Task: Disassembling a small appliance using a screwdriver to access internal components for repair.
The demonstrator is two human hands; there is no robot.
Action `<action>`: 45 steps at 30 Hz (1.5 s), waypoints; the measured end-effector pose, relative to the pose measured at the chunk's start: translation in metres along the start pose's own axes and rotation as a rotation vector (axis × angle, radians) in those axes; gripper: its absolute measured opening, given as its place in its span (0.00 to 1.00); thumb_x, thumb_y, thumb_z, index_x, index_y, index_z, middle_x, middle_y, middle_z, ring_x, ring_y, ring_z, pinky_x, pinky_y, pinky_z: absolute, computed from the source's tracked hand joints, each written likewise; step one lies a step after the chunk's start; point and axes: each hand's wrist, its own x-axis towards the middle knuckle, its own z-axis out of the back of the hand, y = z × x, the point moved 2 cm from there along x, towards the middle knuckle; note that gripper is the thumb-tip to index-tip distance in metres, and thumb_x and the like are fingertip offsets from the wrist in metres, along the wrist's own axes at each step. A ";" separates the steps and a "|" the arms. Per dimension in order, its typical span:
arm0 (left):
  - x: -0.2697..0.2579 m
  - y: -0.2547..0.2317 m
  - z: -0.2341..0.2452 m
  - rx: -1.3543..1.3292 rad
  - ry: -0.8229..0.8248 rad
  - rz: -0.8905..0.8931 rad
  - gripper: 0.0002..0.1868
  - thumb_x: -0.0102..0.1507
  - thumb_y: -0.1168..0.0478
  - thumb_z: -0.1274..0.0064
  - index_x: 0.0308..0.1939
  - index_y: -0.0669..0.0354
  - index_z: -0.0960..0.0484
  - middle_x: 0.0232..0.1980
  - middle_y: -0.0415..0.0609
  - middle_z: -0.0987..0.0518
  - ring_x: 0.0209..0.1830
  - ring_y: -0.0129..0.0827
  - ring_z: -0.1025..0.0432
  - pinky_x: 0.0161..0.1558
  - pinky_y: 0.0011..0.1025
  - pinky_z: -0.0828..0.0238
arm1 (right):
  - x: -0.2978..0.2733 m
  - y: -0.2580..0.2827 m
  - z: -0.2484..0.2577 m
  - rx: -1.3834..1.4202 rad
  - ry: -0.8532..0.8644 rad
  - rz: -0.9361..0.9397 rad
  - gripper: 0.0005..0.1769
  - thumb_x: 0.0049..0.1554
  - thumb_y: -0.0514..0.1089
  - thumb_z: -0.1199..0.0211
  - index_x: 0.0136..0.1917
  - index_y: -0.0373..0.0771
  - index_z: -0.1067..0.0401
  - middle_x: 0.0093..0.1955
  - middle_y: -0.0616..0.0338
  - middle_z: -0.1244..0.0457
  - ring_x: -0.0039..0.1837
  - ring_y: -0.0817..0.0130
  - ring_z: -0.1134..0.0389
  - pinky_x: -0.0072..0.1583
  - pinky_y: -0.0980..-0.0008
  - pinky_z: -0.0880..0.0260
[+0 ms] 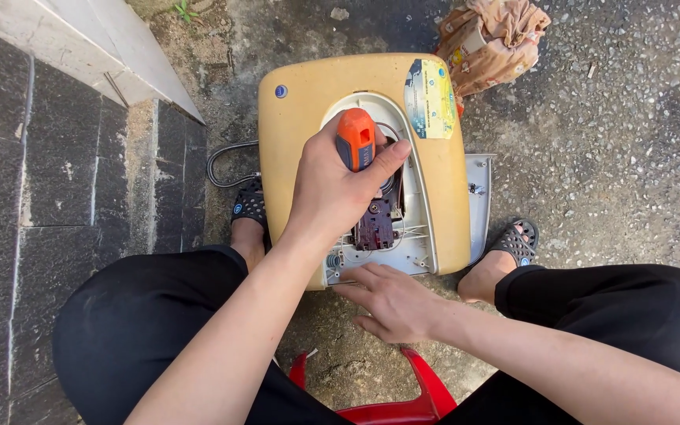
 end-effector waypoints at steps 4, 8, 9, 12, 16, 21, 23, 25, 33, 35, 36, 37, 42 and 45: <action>0.006 -0.002 0.007 -0.005 -0.025 0.002 0.17 0.60 0.49 0.34 0.36 0.55 0.23 0.30 0.48 0.19 0.28 0.32 0.26 0.32 0.32 0.29 | 0.002 -0.010 -0.003 -0.105 0.019 0.001 0.29 0.58 0.45 0.36 0.70 0.34 0.33 0.67 0.43 0.38 0.70 0.48 0.37 0.68 0.53 0.38; 0.011 -0.008 0.017 0.105 -0.041 0.027 0.19 0.60 0.46 0.35 0.36 0.54 0.23 0.29 0.49 0.20 0.27 0.36 0.23 0.32 0.33 0.29 | -0.002 -0.019 -0.015 -0.318 0.038 0.128 0.25 0.56 0.50 0.33 0.64 0.40 0.28 0.68 0.49 0.38 0.71 0.52 0.39 0.66 0.53 0.39; 0.012 -0.010 0.018 0.153 -0.039 0.044 0.19 0.60 0.45 0.36 0.37 0.54 0.23 0.28 0.49 0.21 0.27 0.38 0.23 0.32 0.33 0.28 | -0.003 -0.021 -0.016 -0.354 0.049 0.152 0.22 0.56 0.49 0.34 0.62 0.41 0.26 0.67 0.51 0.38 0.72 0.54 0.40 0.66 0.54 0.40; 0.014 -0.001 0.015 0.251 0.013 0.106 0.20 0.59 0.42 0.36 0.37 0.52 0.22 0.26 0.49 0.23 0.26 0.47 0.23 0.31 0.38 0.29 | -0.002 -0.017 0.003 -0.308 0.113 0.116 0.17 0.60 0.49 0.37 0.60 0.41 0.24 0.65 0.52 0.34 0.71 0.56 0.37 0.66 0.54 0.38; 0.012 -0.004 0.010 0.376 0.107 0.173 0.20 0.59 0.45 0.36 0.33 0.56 0.24 0.25 0.50 0.26 0.26 0.45 0.26 0.32 0.37 0.32 | -0.001 -0.041 -0.002 -0.321 0.144 0.095 0.16 0.62 0.49 0.40 0.59 0.42 0.23 0.60 0.54 0.31 0.67 0.59 0.32 0.65 0.57 0.34; 0.018 -0.008 0.013 0.410 0.147 0.250 0.22 0.57 0.42 0.34 0.32 0.56 0.22 0.25 0.49 0.27 0.28 0.46 0.27 0.34 0.37 0.32 | -0.010 -0.051 0.006 -0.347 0.182 -0.048 0.11 0.61 0.51 0.39 0.52 0.44 0.26 0.43 0.58 0.32 0.48 0.55 0.25 0.53 0.55 0.26; 0.017 -0.008 0.016 0.421 0.154 0.278 0.22 0.58 0.43 0.34 0.32 0.57 0.22 0.25 0.50 0.27 0.29 0.46 0.27 0.34 0.37 0.32 | -0.011 -0.048 0.011 -0.351 0.216 -0.072 0.12 0.61 0.51 0.39 0.53 0.44 0.27 0.43 0.57 0.32 0.48 0.54 0.25 0.53 0.55 0.25; 0.018 -0.009 0.021 0.432 0.157 0.310 0.21 0.58 0.44 0.34 0.32 0.57 0.21 0.25 0.50 0.27 0.29 0.46 0.27 0.35 0.37 0.31 | -0.011 -0.048 0.012 -0.354 0.254 -0.092 0.13 0.62 0.51 0.39 0.55 0.44 0.28 0.43 0.56 0.32 0.48 0.53 0.25 0.53 0.54 0.25; 0.028 -0.013 0.039 0.494 -0.001 0.297 0.24 0.56 0.39 0.33 0.33 0.53 0.21 0.21 0.49 0.30 0.28 0.51 0.24 0.34 0.39 0.29 | -0.011 -0.044 0.014 -0.351 0.348 -0.127 0.14 0.63 0.51 0.40 0.58 0.43 0.30 0.46 0.53 0.32 0.51 0.52 0.26 0.56 0.54 0.26; 0.028 -0.010 0.045 0.491 -0.041 0.299 0.24 0.55 0.37 0.33 0.33 0.51 0.20 0.21 0.46 0.30 0.26 0.46 0.24 0.32 0.37 0.29 | -0.011 -0.044 0.015 -0.350 0.346 -0.132 0.14 0.63 0.51 0.40 0.58 0.44 0.30 0.46 0.54 0.32 0.51 0.53 0.26 0.57 0.54 0.26; 0.028 -0.009 0.049 0.487 -0.085 0.304 0.25 0.55 0.35 0.33 0.34 0.49 0.20 0.20 0.44 0.29 0.24 0.42 0.24 0.31 0.34 0.29 | -0.011 -0.044 0.014 -0.350 0.346 -0.133 0.14 0.63 0.51 0.40 0.58 0.44 0.30 0.45 0.54 0.32 0.51 0.53 0.26 0.57 0.55 0.26; 0.029 -0.008 0.049 0.487 -0.084 0.303 0.25 0.55 0.35 0.33 0.34 0.49 0.20 0.20 0.44 0.29 0.24 0.42 0.24 0.31 0.34 0.29 | -0.011 -0.044 0.015 -0.350 0.346 -0.133 0.14 0.63 0.51 0.40 0.58 0.44 0.30 0.45 0.54 0.32 0.51 0.53 0.26 0.57 0.55 0.26; 0.029 -0.011 0.049 0.439 -0.153 0.206 0.26 0.57 0.35 0.37 0.34 0.51 0.25 0.16 0.39 0.29 0.18 0.34 0.25 0.25 0.30 0.32 | -0.011 -0.043 0.017 -0.321 0.316 -0.143 0.15 0.62 0.52 0.40 0.59 0.44 0.29 0.46 0.53 0.32 0.52 0.51 0.26 0.57 0.52 0.26; 0.026 -0.015 0.043 0.418 -0.155 0.130 0.25 0.57 0.38 0.34 0.34 0.54 0.24 0.18 0.47 0.31 0.19 0.39 0.27 0.26 0.32 0.32 | -0.010 -0.044 0.017 -0.315 0.318 -0.138 0.14 0.63 0.52 0.40 0.58 0.44 0.29 0.46 0.53 0.32 0.52 0.51 0.26 0.57 0.52 0.26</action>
